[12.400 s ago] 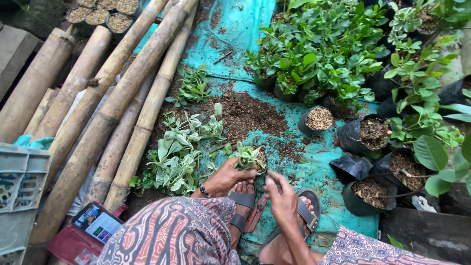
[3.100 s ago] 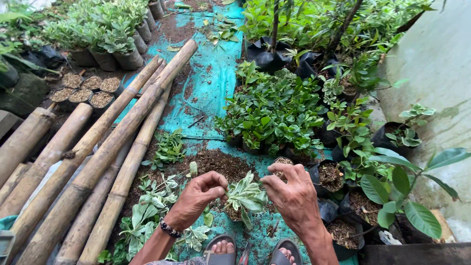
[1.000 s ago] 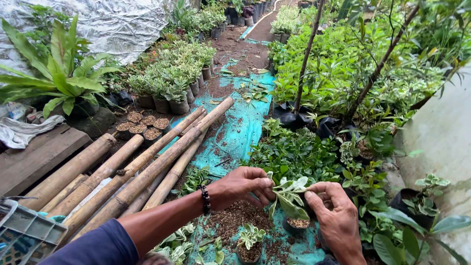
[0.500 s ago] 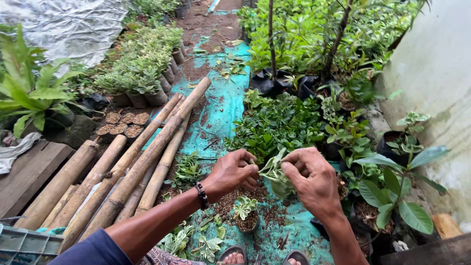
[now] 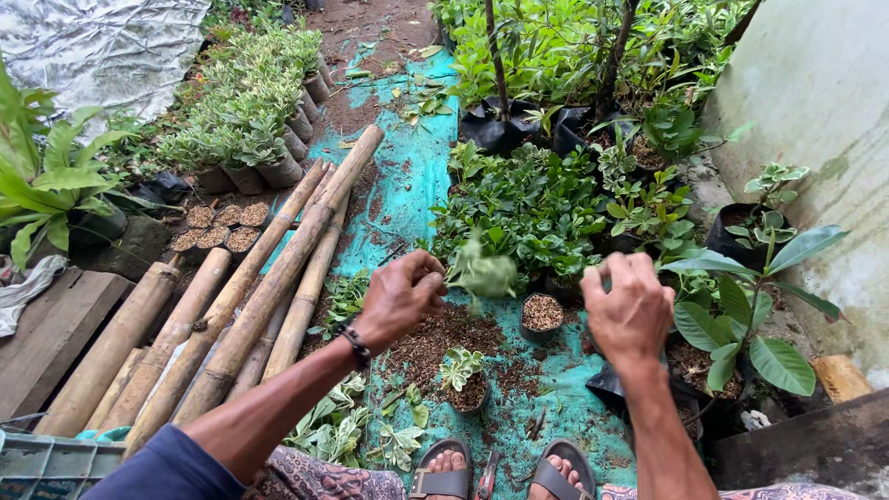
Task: The person sits on a tarp and plants small leafy cuttings into black plastic nursery bags filled with soil. They use pruning shears to trim the cuttings, place them into the bags, and add soil around the base.
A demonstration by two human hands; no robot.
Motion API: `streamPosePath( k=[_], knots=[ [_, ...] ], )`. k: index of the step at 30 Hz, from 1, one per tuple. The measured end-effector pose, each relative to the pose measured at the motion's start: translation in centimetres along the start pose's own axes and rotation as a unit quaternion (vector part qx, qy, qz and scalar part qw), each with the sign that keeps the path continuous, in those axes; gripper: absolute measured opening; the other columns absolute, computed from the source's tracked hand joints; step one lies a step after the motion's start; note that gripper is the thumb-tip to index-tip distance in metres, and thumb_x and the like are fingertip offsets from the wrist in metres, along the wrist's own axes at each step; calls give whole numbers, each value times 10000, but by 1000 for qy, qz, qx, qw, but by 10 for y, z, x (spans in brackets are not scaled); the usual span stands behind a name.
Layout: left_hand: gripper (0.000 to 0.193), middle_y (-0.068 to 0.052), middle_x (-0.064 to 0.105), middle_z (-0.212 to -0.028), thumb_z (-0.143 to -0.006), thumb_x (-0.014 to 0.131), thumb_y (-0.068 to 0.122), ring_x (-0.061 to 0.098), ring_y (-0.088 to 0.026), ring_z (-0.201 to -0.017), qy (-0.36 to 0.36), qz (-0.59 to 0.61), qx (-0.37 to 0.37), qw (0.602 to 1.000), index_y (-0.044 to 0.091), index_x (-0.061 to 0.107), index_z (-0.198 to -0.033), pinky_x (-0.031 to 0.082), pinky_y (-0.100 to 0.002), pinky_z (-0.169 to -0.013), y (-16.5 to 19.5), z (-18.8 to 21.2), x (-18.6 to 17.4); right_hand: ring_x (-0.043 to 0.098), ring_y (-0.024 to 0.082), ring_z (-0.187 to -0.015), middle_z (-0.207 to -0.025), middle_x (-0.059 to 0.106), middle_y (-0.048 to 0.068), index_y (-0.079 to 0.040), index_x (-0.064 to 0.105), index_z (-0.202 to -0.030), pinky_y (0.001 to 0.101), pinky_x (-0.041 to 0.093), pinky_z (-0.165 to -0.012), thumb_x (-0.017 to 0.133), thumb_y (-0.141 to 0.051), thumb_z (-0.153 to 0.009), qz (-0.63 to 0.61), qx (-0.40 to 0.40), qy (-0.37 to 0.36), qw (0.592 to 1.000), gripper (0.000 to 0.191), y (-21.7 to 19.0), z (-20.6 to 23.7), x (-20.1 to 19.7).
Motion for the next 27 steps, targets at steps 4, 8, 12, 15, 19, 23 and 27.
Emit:
streamPosePath(
  k=[4,8,12,15,19,23,27],
  knots=[
    [178,-131,728,-968,-991,574,142,731,-172,-806,-108,204,-38,972,12,570,-1112,670,-331,-764,1,7,14,665,307,-1076,-1244,659,151,-160,707,-1274,475,523,-956,823,-307,-760,-85,-28,-221,971,547,14,11,40],
    [217,-135,680,-1013,-1018,576,150,715,-172,-853,-195,276,-7,941,14,503,-1171,642,-330,-797,13,13,37,662,192,-1129,-1324,612,31,-232,456,-1534,383,562,-936,880,-350,-662,-404,57,-454,792,977,-42,72,97],
    [209,-130,681,-961,-1006,594,121,717,-171,-834,-192,221,2,956,1,488,-1140,641,-335,-778,9,14,44,707,201,-951,-1087,731,184,31,630,-1212,410,602,-836,906,-219,-800,-577,42,-343,740,556,-76,79,87],
    [210,-142,730,-883,-982,604,133,720,-168,-778,-175,149,-16,973,18,489,-1114,605,-328,-708,-3,15,42,714,108,-975,-1086,743,30,-119,626,-1267,282,608,-874,837,-141,-777,-706,31,-276,651,534,-85,74,73],
    [189,-130,758,-868,-965,600,124,732,-170,-741,-150,130,-35,979,10,500,-1077,642,-329,-670,-16,13,42,674,87,-856,-1001,742,28,-34,675,-1143,267,578,-747,829,-76,-829,-661,30,-219,717,353,-75,68,72],
    [164,-134,754,-860,-960,605,108,738,-166,-733,-113,113,-34,987,10,520,-1061,650,-322,-641,-31,9,46,692,97,-779,-922,750,38,-14,700,-1106,265,582,-701,783,-96,-923,-653,42,-179,735,217,-64,70,82],
    [204,-105,772,-880,-944,642,154,761,-179,-750,-125,98,-27,987,26,541,-1067,645,-328,-641,-54,1,52,698,75,-736,-899,760,33,-40,725,-1084,247,589,-681,751,-124,-906,-600,106,-189,770,199,-40,74,103]
  ],
)
Point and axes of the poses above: each hand's wrist, its own z-axis away from the middle knuckle, its own x-axis out of the palm, y = z × x, the point moved 8 cm from there along -z, towards the middle knuckle
